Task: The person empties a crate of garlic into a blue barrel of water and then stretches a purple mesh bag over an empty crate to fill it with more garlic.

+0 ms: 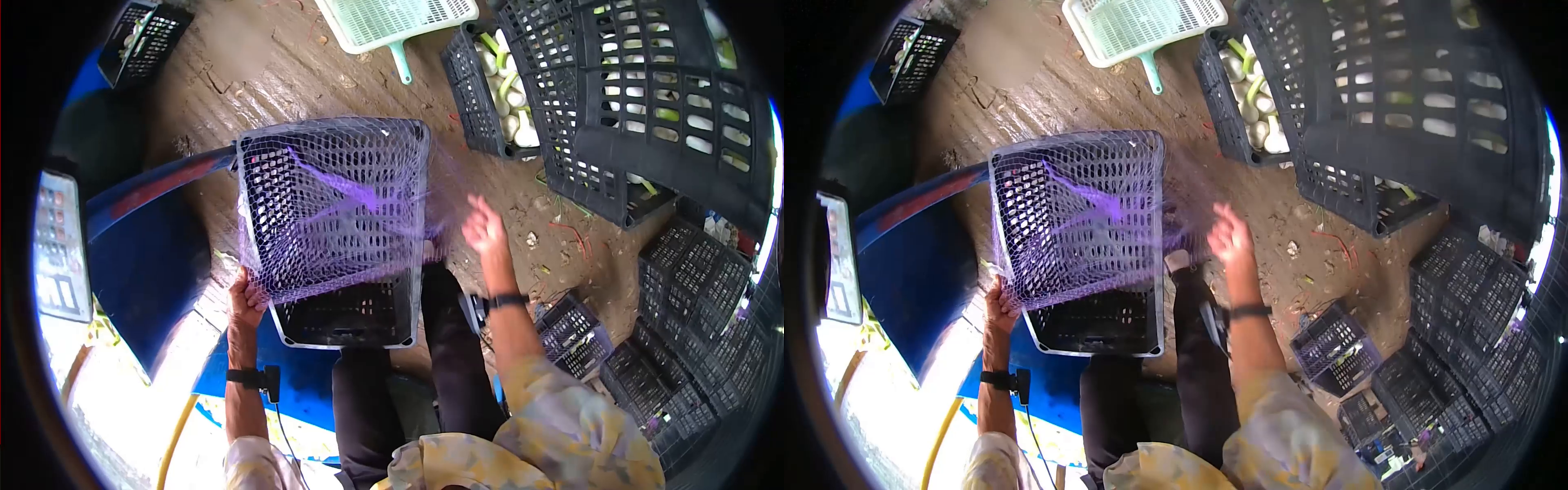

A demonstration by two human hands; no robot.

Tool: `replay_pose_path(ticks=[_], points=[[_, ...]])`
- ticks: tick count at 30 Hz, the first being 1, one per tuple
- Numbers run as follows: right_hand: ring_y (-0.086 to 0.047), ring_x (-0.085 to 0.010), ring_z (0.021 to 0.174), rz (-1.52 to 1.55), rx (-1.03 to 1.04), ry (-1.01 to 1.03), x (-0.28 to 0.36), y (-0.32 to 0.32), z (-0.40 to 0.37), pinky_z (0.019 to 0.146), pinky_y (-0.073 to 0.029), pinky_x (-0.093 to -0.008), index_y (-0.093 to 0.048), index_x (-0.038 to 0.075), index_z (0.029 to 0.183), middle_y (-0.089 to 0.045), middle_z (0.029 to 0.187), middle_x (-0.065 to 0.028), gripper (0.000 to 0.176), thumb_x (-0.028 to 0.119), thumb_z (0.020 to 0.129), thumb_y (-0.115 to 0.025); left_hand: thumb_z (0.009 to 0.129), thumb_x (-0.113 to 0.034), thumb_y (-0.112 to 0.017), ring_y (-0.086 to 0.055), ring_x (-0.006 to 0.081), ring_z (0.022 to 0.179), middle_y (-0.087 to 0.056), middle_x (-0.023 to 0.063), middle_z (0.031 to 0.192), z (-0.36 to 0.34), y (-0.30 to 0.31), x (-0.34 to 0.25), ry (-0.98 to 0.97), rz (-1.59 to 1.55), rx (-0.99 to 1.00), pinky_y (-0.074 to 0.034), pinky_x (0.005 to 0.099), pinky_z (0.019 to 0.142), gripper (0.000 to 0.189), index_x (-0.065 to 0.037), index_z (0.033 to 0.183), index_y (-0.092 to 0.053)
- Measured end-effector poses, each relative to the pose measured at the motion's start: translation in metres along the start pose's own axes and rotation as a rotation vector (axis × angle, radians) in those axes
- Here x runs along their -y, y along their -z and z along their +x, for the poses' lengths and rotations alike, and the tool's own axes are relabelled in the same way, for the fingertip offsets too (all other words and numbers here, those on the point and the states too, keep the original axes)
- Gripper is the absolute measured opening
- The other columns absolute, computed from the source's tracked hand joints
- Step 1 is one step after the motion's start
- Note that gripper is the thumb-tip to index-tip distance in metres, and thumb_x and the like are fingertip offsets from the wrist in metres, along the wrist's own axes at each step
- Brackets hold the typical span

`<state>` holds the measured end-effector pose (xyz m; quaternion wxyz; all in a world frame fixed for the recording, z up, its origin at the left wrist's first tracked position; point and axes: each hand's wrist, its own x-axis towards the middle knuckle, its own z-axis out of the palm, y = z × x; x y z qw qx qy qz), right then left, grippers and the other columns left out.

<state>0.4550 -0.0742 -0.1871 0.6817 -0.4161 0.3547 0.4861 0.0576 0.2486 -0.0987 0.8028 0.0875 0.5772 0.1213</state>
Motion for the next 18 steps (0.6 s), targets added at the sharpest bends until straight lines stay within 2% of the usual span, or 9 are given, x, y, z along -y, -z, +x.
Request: replay_pose_path(ticks=[6, 8, 10, 12, 13, 14, 15, 16, 18], points=[[-0.033, -0.0019, 0.051, -0.249, 0.528, -0.288, -0.057, 0.009, -0.101, 0.044, -0.028, -0.0188, -0.058, 0.004, 0.101, -0.034, 0.059, 0.0063, 0.035, 0.036, 0.086, -0.059, 0.088, -0.026, -0.054, -0.028, 0.0047, 0.041, -0.030, -0.0083, 0.055, -0.024, 0.033, -0.019, -0.029, 0.243, 0.035, -0.021, 0.0202, 0.036, 0.017, -0.017, 0.076, -0.046], [-0.041, -0.0056, 0.054, -0.488, 0.469, -0.376, -0.075, 0.001, -0.109, 0.048, -0.035, -0.0222, -0.059, 0.005, 0.101, -0.047, 0.064, 0.0045, 0.040, 0.036, 0.078, -0.068, 0.086, -0.025, -0.056, -0.027, 0.0038, 0.042, -0.032, -0.0080, 0.055, -0.055, 0.029, -0.025, 0.087, 0.382, 0.048, -0.021, 0.0202, 0.037, 0.013, -0.014, 0.082, -0.050], [-0.055, -0.0153, 0.064, -1.257, 0.068, -0.158, -0.100, -0.032, -0.118, 0.056, -0.045, -0.0305, -0.057, 0.005, 0.109, -0.060, 0.079, -0.0012, 0.052, 0.035, 0.071, -0.074, 0.084, -0.024, -0.058, -0.028, 0.0032, 0.044, -0.032, -0.0073, 0.057, -0.063, -0.002, -0.026, 0.133, 1.058, 0.049, -0.021, 0.0198, 0.038, 0.018, -0.010, 0.093, -0.052], [-0.060, -0.0214, 0.076, -1.307, -0.006, -0.174, -0.115, -0.047, -0.123, 0.065, -0.049, -0.0362, -0.060, 0.003, 0.106, -0.065, 0.089, -0.0061, 0.053, 0.034, 0.066, -0.075, 0.077, -0.014, -0.063, -0.029, 0.0029, 0.047, -0.034, -0.0080, 0.059, -0.070, -0.004, -0.013, 0.019, 1.082, -0.025, -0.022, 0.0188, 0.040, 0.029, -0.007, 0.100, -0.047], [-0.061, -0.0222, 0.076, -1.333, 0.084, 0.058, -0.124, -0.046, -0.121, 0.066, -0.049, -0.0363, -0.061, 0.001, 0.101, -0.065, 0.084, -0.0080, 0.050, 0.033, 0.066, -0.074, 0.075, -0.013, -0.063, -0.031, 0.0038, 0.048, -0.034, -0.0077, 0.059, -0.051, 0.026, 0.003, -0.075, 1.052, -0.041, -0.023, 0.0200, 0.039, 0.037, -0.008, 0.107, -0.045], [-0.062, -0.0229, 0.076, -1.346, 0.175, 0.289, -0.131, -0.049, -0.120, 0.068, -0.049, -0.0363, -0.063, -0.001, 0.096, -0.065, 0.079, -0.0100, 0.047, 0.033, 0.065, -0.073, 0.078, -0.016, -0.060, -0.042, 0.0086, 0.054, -0.051, 0.0002, 0.067, -0.044, 0.043, 0.017, -0.074, 0.944, -0.072, -0.033, 0.0255, 0.044, 0.033, -0.004, 0.108, -0.052], [-0.063, -0.0272, 0.073, -1.497, -0.025, 0.262, -0.126, -0.074, -0.128, 0.067, -0.048, -0.0377, -0.062, -0.005, 0.082, -0.063, 0.072, -0.0174, 0.039, 0.028, 0.064, -0.070, 0.078, -0.014, -0.059, -0.044, 0.0092, 0.058, -0.053, -0.0001, 0.069, -0.039, 0.043, 0.019, -0.130, 1.118, -0.074, -0.036, 0.0264, 0.048, 0.028, -0.003, 0.103, -0.056], [-0.063, -0.0272, 0.073, -1.504, -0.023, 0.269, -0.127, -0.072, -0.120, 0.067, -0.048, -0.0377, -0.062, -0.005, 0.082, -0.063, 0.072, -0.0174, 0.039, 0.028, 0.064, -0.070, 0.077, -0.013, -0.059, -0.047, 0.0097, 0.061, -0.055, -0.0004, 0.072, -0.031, 0.038, 0.020, -0.187, 1.292, -0.078, -0.039, 0.0274, 0.051, 0.024, -0.003, 0.099, -0.059], [-0.062, -0.0337, 0.071, -1.497, 0.026, 0.470, -0.135, -0.061, -0.095, 0.065, -0.047, -0.0401, -0.059, -0.007, 0.080, -0.061, 0.072, -0.0226, 0.036, 0.025, 0.065, -0.067, 0.077, -0.012, -0.058, -0.047, 0.0094, 0.064, -0.055, -0.0012, 0.073, -0.036, 0.016, 0.017, -0.307, 1.186, -0.076, -0.040, 0.0279, 0.055, 0.020, -0.001, 0.093, -0.060]])
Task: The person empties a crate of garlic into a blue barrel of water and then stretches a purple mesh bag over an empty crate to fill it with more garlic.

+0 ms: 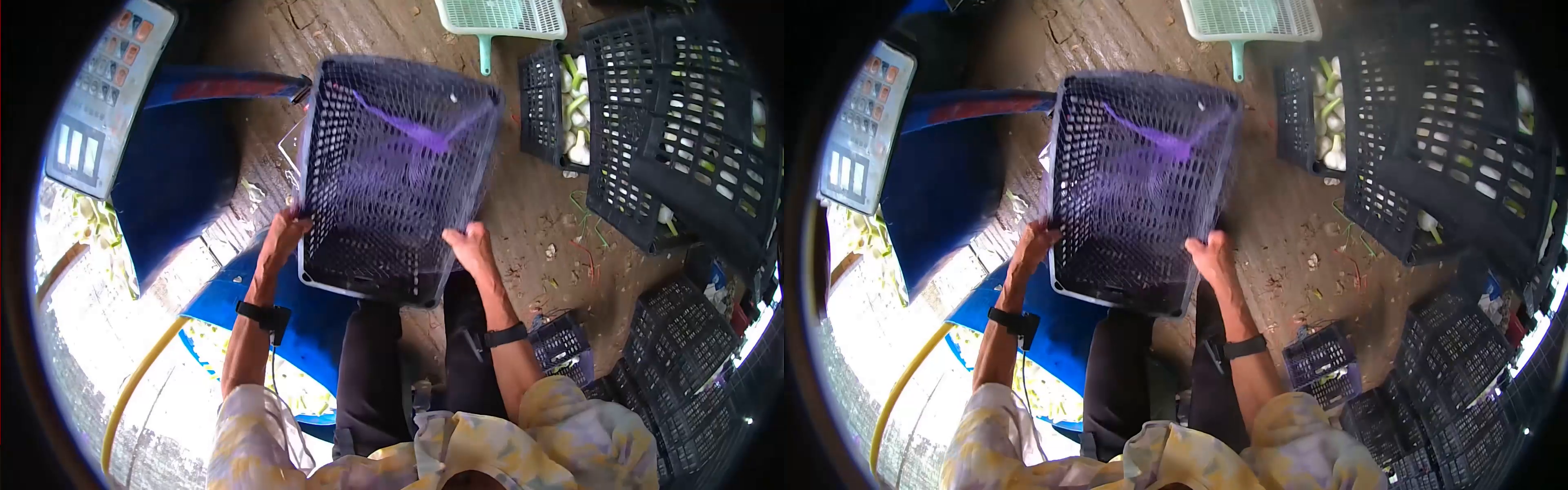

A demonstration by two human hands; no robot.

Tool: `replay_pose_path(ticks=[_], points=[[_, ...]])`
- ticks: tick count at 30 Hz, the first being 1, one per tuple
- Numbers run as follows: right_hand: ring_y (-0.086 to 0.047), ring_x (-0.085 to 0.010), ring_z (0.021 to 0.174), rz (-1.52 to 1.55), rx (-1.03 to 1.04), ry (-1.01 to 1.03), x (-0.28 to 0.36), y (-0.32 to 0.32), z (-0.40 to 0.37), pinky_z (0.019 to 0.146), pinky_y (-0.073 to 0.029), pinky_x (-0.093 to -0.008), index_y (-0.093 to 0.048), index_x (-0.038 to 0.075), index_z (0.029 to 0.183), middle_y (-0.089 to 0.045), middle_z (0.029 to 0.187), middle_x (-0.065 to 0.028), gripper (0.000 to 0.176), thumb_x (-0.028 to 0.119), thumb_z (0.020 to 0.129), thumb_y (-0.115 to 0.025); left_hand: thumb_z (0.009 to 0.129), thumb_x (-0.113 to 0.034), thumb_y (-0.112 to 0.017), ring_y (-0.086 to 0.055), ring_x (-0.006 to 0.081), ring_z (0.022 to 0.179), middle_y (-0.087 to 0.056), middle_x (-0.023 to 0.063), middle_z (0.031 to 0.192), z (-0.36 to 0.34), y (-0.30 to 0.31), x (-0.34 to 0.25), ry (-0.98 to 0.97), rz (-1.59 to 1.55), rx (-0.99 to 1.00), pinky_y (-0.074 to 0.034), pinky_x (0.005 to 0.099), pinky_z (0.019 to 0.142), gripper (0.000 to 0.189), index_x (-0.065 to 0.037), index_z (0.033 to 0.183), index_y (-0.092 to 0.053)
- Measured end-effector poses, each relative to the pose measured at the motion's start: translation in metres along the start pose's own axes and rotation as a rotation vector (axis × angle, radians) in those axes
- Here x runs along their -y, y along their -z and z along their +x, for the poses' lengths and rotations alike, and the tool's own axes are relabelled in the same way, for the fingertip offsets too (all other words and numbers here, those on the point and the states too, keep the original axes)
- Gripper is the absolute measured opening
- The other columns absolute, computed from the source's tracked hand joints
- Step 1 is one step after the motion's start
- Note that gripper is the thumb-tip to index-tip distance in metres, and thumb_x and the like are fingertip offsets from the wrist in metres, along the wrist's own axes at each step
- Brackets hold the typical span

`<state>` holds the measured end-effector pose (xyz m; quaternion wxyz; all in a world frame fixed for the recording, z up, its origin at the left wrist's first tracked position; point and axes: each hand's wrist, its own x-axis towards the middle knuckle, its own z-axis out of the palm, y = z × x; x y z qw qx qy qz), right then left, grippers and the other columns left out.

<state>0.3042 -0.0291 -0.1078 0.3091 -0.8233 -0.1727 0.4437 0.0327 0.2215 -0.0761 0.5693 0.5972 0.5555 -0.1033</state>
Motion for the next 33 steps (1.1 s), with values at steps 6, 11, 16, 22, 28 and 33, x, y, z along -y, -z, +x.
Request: replay_pose_path(ticks=[6, 11, 16, 22, 28, 33], points=[[-0.054, -0.0073, 0.066, 0.422, 0.174, -0.237, 0.054, 0.038, 0.052, 0.053, -0.040, -0.0227, -0.064, 0.005, 0.087, -0.062, 0.079, -0.0018, 0.016, 0.013, 0.074, -0.068, 0.078, -0.014, -0.058, -0.047, 0.0072, 0.063, -0.055, -0.0029, 0.071, 0.016, 0.022, -0.032, -0.040, -0.144, -0.020, -0.037, 0.0234, 0.056, 0.020, 0.000, 0.091, -0.063], [-0.056, -0.0083, 0.077, 0.372, 0.147, -0.333, 0.028, 0.062, 0.017, 0.061, -0.039, -0.0245, -0.063, 0.008, 0.091, -0.063, 0.083, 0.0004, 0.020, 0.018, 0.076, -0.068, 0.082, -0.020, -0.057, -0.050, 0.0085, 0.058, -0.057, -0.0006, 0.070, -0.027, 0.025, -0.004, 0.172, -0.143, -0.212, -0.039, 0.0229, 0.051, 0.020, -0.002, 0.086, -0.062], [-0.062, -0.0196, 0.083, 1.297, 0.308, -0.378, 0.013, 0.059, 0.001, 0.081, -0.047, -0.0404, -0.063, 0.007, 0.081, -0.064, 0.082, -0.0060, 0.008, 0.015, 0.081, -0.061, 0.087, -0.017, -0.054, -0.058, 0.0146, 0.066, -0.055, 0.0028, 0.070, -0.034, 0.025, 0.001, 0.162, -0.774, -0.119, -0.049, 0.0282, 0.060, 0.014, -0.004, 0.084, -0.058], [-0.059, -0.0288, 0.093, 1.650, 0.362, -0.158, 0.014, 0.064, 0.035, 0.089, -0.045, -0.0485, -0.061, 0.003, 0.081, -0.062, 0.093, -0.0143, 0.010, 0.012, 0.080, -0.055, 0.089, -0.023, -0.052, -0.042, 0.0169, 0.060, -0.038, -0.0001, 0.059, -0.025, 0.030, 0.018, -0.080, -1.723, 0.407, -0.045, 0.0355, 0.068, 0.015, -0.009, 0.087, -0.053], [-0.060, -0.0207, 0.072, 1.774, 0.176, -0.040, 0.066, 0.070, 0.077, 0.066, -0.052, -0.0321, -0.057, -0.006, 0.097, -0.060, 0.095, -0.0159, 0.025, 0.012, 0.080, -0.052, 0.088, -0.022, -0.054, -0.052, 0.0174, 0.065, -0.054, 0.0021, 0.068, -0.013, 0.048, -0.006, -0.016, -1.567, -0.362, -0.046, 0.0354, 0.069, 0.012, -0.010, 0.089, -0.056], [-0.024, -0.0031, 0.036, 1.445, 0.733, -0.225, 0.052, 0.070, 0.068, 0.034, -0.024, -0.0180, -0.055, 0.006, 0.116, -0.050, 0.057, 0.0013, 0.053, 0.051, 0.091, -0.040, 0.087, -0.037, -0.055, -0.051, 0.0129, 0.059, -0.058, 0.0054, 0.071, 0.034, 0.093, -0.004, -0.195, -1.687, 0.015, -0.043, 0.0256, 0.056, 0.040, 0.002, 0.097, -0.057]])
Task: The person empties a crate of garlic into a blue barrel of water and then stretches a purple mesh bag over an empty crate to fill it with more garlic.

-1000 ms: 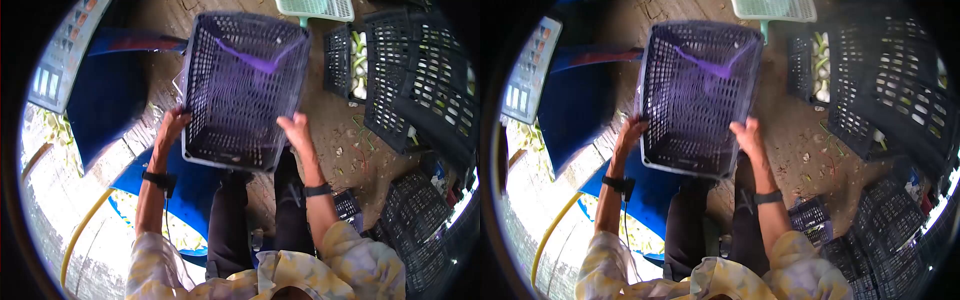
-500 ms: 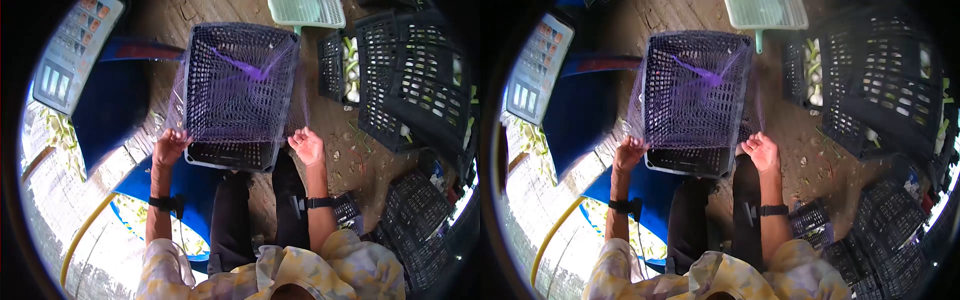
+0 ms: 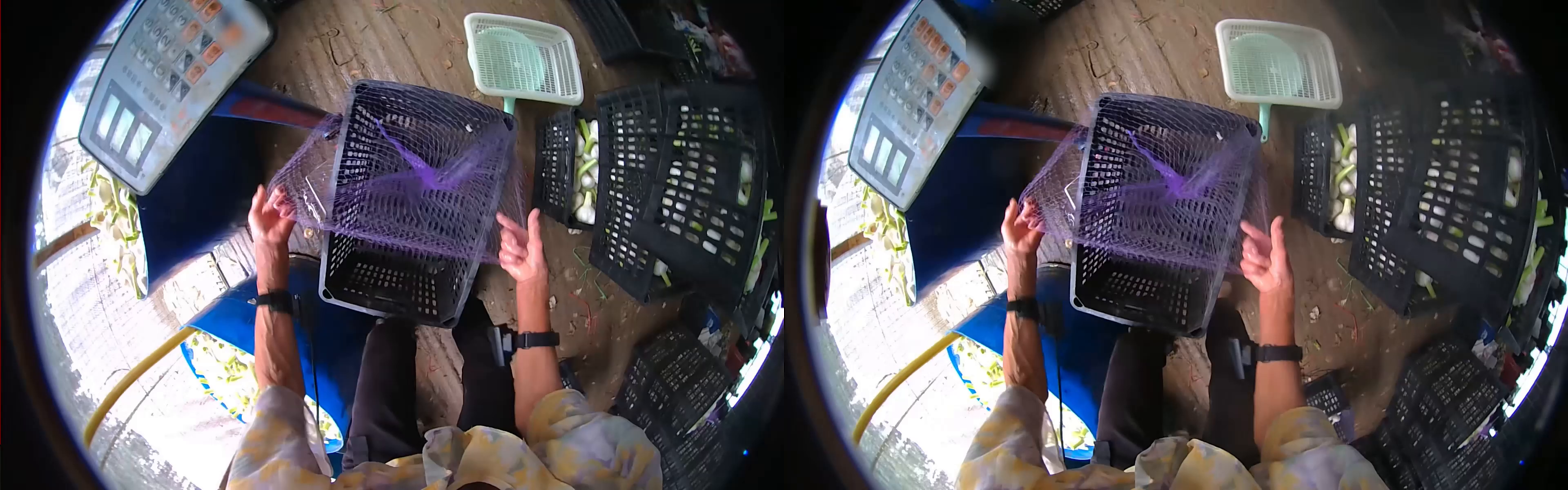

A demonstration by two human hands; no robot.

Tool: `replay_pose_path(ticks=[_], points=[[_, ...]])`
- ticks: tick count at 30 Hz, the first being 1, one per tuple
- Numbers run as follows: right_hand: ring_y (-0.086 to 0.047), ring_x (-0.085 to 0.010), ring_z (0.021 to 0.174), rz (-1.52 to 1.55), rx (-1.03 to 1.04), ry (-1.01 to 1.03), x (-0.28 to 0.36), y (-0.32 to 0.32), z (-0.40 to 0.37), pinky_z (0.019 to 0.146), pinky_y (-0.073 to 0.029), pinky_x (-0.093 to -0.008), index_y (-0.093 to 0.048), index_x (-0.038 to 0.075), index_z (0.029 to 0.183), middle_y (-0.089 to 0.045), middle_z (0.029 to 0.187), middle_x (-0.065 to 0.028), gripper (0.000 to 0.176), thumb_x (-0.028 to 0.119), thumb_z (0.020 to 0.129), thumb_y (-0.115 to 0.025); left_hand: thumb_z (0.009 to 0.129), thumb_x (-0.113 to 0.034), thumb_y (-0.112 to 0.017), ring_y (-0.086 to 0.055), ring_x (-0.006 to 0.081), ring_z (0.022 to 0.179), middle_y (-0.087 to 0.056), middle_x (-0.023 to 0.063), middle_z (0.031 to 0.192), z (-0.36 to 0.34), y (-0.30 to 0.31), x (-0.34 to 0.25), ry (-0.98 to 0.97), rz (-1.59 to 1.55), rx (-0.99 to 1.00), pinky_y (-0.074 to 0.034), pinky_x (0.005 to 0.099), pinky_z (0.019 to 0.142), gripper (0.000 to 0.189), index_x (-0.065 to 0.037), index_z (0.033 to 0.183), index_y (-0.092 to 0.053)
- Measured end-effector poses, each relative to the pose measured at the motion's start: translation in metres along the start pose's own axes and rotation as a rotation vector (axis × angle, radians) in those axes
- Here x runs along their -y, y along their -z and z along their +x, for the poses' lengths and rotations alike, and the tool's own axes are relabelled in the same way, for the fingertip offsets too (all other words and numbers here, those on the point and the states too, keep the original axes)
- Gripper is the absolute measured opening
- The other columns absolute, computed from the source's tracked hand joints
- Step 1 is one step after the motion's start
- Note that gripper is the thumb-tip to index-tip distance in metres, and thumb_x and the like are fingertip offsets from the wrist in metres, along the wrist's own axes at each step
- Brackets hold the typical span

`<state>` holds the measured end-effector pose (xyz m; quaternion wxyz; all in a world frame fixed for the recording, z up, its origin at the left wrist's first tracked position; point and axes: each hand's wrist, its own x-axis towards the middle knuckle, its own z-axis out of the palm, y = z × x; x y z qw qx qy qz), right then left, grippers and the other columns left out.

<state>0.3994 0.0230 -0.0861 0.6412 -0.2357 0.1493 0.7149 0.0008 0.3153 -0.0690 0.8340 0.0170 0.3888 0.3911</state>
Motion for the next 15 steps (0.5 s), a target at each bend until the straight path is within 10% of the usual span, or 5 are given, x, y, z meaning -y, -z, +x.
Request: replay_pose_path(ticks=[2, 6, 9, 15], points=[[-0.026, -0.0027, 0.036, -0.196, -0.129, -0.003, 0.001, 0.003, -0.007, 0.033, -0.022, -0.0180, -0.054, 0.006, 0.117, -0.048, 0.055, 0.0015, 0.037, 0.034, 0.094, -0.045, 0.086, -0.048, -0.053, -0.042, 0.0074, 0.047, -0.051, -0.0001, 0.061, 0.017, -0.030, -0.003, 0.106, 0.116, 0.125, -0.036, 0.0222, 0.045, 0.060, 0.006, 0.110, -0.052], [-0.029, -0.0038, 0.038, -0.362, -0.233, -0.065, 0.008, 0.001, -0.010, 0.033, -0.023, -0.0189, -0.054, 0.006, 0.115, -0.046, 0.054, -0.0003, 0.026, 0.015, 0.091, -0.048, 0.088, -0.032, -0.054, -0.027, 0.0086, 0.030, -0.037, -0.0041, 0.044, 0.050, -0.022, -0.003, 0.422, 0.694, 0.128, -0.029, 0.0260, 0.034, 0.039, 0.003, 0.105, -0.056], [-0.029, -0.0048, 0.037, -0.366, -0.301, -0.065, -0.002, 0.009, -0.008, 0.034, -0.023, -0.0192, -0.054, 0.007, 0.114, -0.045, 0.054, -0.0006, 0.025, 0.015, 0.091, -0.048, 0.088, -0.022, -0.054, -0.031, 0.0074, 0.037, -0.034, -0.0044, 0.046, 0.046, -0.036, -0.028, -0.217, 0.461, 0.201, -0.033, 0.0242, 0.041, 0.024, 0.001, 0.098, -0.057], [-0.029, -0.0053, 0.039, -0.236, -0.314, 0.037, -0.011, 0.008, 0.018, 0.038, -0.024, -0.0216, -0.057, 0.009, 0.100, -0.051, 0.060, -0.0021, 0.014, 0.016, 0.089, -0.053, 0.094, -0.016, -0.045, -0.033, 0.0068, 0.054, -0.035, -0.0039, 0.064, 0.033, 0.054, -0.016, -0.586, 0.533, -0.215, -0.027, 0.0206, 0.047, 0.033, -0.007, 0.126, -0.048]])
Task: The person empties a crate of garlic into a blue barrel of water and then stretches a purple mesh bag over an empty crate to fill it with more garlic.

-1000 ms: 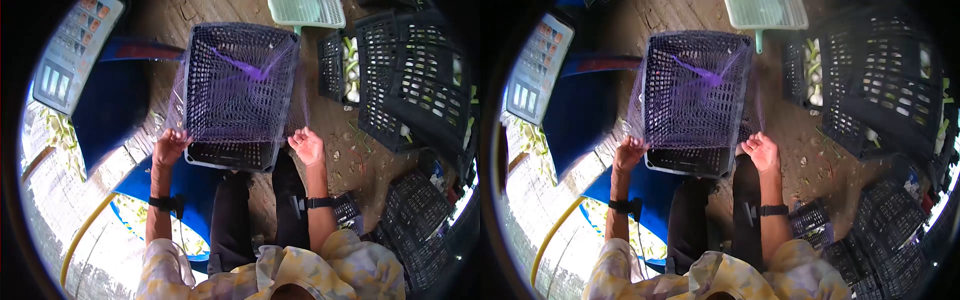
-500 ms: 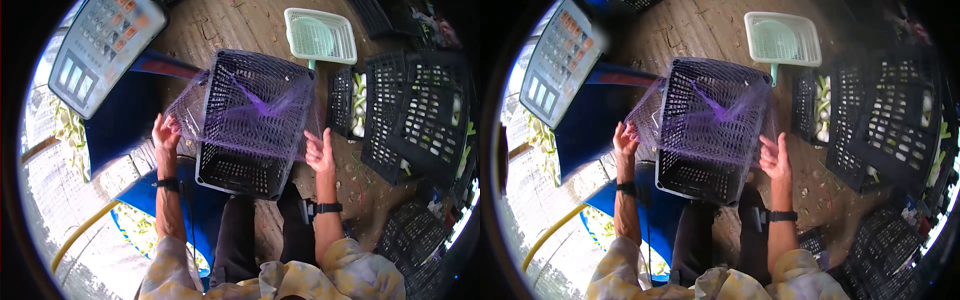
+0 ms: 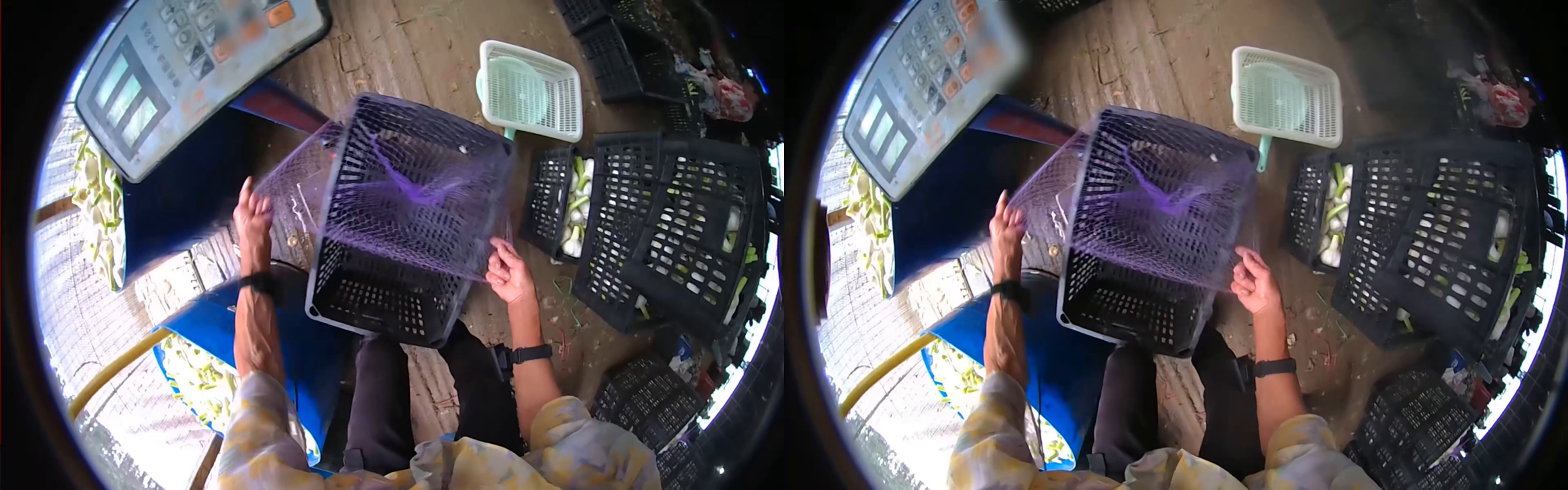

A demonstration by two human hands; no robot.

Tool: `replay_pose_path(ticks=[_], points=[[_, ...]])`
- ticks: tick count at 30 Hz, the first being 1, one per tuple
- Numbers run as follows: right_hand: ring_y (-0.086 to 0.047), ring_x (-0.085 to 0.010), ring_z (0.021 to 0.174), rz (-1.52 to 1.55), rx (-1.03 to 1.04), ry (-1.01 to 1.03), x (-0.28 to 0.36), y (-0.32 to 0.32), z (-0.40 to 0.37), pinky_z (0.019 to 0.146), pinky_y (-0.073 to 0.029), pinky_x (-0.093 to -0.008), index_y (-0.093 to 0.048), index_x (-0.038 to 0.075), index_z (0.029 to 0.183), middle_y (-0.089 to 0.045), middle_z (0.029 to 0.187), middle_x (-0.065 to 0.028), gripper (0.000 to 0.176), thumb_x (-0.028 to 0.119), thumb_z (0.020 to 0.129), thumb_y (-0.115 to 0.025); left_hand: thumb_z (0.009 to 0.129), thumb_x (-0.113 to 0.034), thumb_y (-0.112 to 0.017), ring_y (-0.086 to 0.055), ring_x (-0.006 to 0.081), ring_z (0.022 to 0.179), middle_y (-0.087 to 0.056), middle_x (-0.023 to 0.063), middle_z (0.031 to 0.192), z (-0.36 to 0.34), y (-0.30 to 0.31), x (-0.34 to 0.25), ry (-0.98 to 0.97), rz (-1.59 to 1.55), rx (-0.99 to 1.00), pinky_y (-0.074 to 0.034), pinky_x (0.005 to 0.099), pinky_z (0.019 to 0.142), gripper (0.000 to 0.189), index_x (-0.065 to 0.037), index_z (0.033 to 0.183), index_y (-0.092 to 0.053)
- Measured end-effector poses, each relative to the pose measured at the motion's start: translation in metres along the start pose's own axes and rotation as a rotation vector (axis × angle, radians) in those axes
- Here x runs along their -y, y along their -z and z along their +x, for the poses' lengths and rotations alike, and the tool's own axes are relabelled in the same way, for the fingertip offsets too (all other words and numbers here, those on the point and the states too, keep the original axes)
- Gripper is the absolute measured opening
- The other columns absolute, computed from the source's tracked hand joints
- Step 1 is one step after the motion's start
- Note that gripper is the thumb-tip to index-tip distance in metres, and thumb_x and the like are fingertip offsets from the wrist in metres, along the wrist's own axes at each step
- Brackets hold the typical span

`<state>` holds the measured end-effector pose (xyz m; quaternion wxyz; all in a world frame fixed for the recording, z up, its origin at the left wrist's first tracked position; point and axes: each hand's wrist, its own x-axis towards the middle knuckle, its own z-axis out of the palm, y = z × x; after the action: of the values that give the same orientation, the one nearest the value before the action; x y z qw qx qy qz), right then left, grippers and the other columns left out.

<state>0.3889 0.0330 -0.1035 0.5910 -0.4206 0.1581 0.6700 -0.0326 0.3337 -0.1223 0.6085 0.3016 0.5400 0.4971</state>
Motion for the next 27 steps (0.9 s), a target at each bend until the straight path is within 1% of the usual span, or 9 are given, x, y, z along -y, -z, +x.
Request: replay_pose_path(ticks=[1, 3, 6, 10, 15, 20, 24, 25, 27], points=[[-0.030, -0.0048, 0.041, -0.007, -0.035, 0.029, 0.008, -0.001, -0.004, 0.038, -0.025, -0.0208, -0.057, 0.008, 0.099, -0.052, 0.063, -0.0024, 0.014, 0.017, 0.089, -0.054, 0.094, -0.016, -0.044, -0.034, 0.0059, 0.049, -0.035, -0.0050, 0.058, -0.012, -0.010, -0.007, 0.210, -0.155, -0.372, -0.027, 0.0200, 0.043, 0.027, -0.009, 0.119, -0.051], [-0.032, -0.0031, 0.044, 0.012, 0.023, 0.026, 0.017, 0.004, -0.005, 0.041, -0.026, -0.0180, -0.057, 0.005, 0.096, -0.055, 0.075, -0.0040, 0.015, 0.019, 0.089, -0.054, 0.093, -0.026, -0.047, -0.026, 0.0054, 0.035, -0.030, -0.0085, 0.047, -0.052, 0.009, -0.009, 0.376, -0.203, 0.008, -0.024, 0.0226, 0.034, 0.018, -0.011, 0.096, -0.055], [-0.034, -0.0026, 0.049, -0.013, 0.035, -0.009, 0.033, 0.031, -0.015, 0.043, -0.028, -0.0176, -0.057, 0.004, 0.093, -0.058, 0.085, -0.0053, 0.014, 0.018, 0.089, -0.055, 0.093, -0.033, -0.046, -0.032, 0.0071, 0.036, -0.037, -0.0057, 0.049, -0.094, -0.027, -0.013, 0.712, -0.130, 0.194, -0.028, 0.0218, 0.035, 0.028, -0.009, 0.101, -0.056], [-0.038, -0.0047, 0.053, -0.233, -0.097, -0.004, 0.035, 0.025, -0.009, 0.044, -0.030, -0.0186, -0.057, 0.003, 0.085, -0.058, 0.086, -0.0052, 0.010, 0.013, 0.086, -0.056, 0.087, -0.047, -0.051, -0.046, 0.0077, 0.051, -0.053, -0.0016, 0.065, -0.047, -0.073, -0.031, 0.425, 0.701, 0.467, -0.039, 0.0213, 0.046, 0.041, -0.008, 0.099, -0.058], [-0.027, -0.0026, 0.043, -0.500, -0.281, -0.166, 0.025, 0.039, 0.003, 0.037, -0.017, -0.0189, -0.057, 0.004, 0.075, -0.036, 0.057, 0.0046, 0.004, 0.001, 0.075, -0.060, 0.085, -0.058, -0.046, -0.050, 0.0112, 0.065, -0.061, 0.0008, 0.077, 0.006, -0.134, -0.001, 0.559, 0.321, 0.489, -0.039, 0.0257, 0.063, 0.051, -0.011, 0.096, -0.063], [-0.028, -0.0071, 0.042, -0.367, -0.196, -0.218, -0.012, 0.019, 0.018, 0.037, -0.020, -0.0228, -0.045, 0.010, 0.075, -0.034, 0.059, 0.0042, 0.016, -0.003, 0.076, -0.054, 0.089, -0.041, -0.053, -0.054, 0.0086, 0.071, -0.064, -0.0017, 0.087, 0.015, -0.176, 0.011, 0.525, 0.327, 0.415, -0.042, 0.0235, 0.070, 0.039, -0.006, 0.103, -0.063], [-0.056, -0.0173, 0.070, -0.183, -0.172, -0.244, -0.028, 0.055, 0.035, 0.054, -0.043, -0.0308, -0.053, 0.011, 0.100, -0.059, 0.081, -0.0046, 0.022, 0.007, 0.078, -0.058, 0.084, -0.040, -0.058, -0.053, 0.0096, 0.071, -0.064, -0.0027, 0.087, 0.013, -0.160, 0.009, 0.495, 0.293, 0.438, -0.039, 0.0240, 0.068, 0.033, -0.012, 0.099, -0.065], [-0.053, -0.0266, 0.104, -0.226, -0.111, -0.220, -0.021, 0.063, 0.030, 0.075, -0.046, -0.0415, -0.050, 0.012, 0.119, -0.058, 0.112, -0.0100, 0.044, 0.026, 0.079, -0.064, 0.082, -0.043, -0.060, -0.053, 0.0100, 0.073, -0.063, -0.0024, 0.086, 0.019, -0.147, 0.007, 0.609, 0.413, 0.404, -0.039, 0.0265, 0.068, 0.034, -0.014, 0.097, -0.065], [-0.048, -0.0273, 0.112, -0.039, -0.251, -0.118, -0.004, 0.072, 0.032, 0.080, -0.043, -0.0449, -0.045, 0.012, 0.125, -0.052, 0.121, -0.0114, 0.056, 0.034, 0.078, -0.065, 0.076, -0.050, -0.063, -0.052, 0.0110, 0.078, -0.063, -0.0016, 0.082, 0.031, -0.141, -0.005, 0.754, 0.538, 0.423, -0.036, 0.0333, 0.069, 0.036, -0.018, 0.093, -0.064]])
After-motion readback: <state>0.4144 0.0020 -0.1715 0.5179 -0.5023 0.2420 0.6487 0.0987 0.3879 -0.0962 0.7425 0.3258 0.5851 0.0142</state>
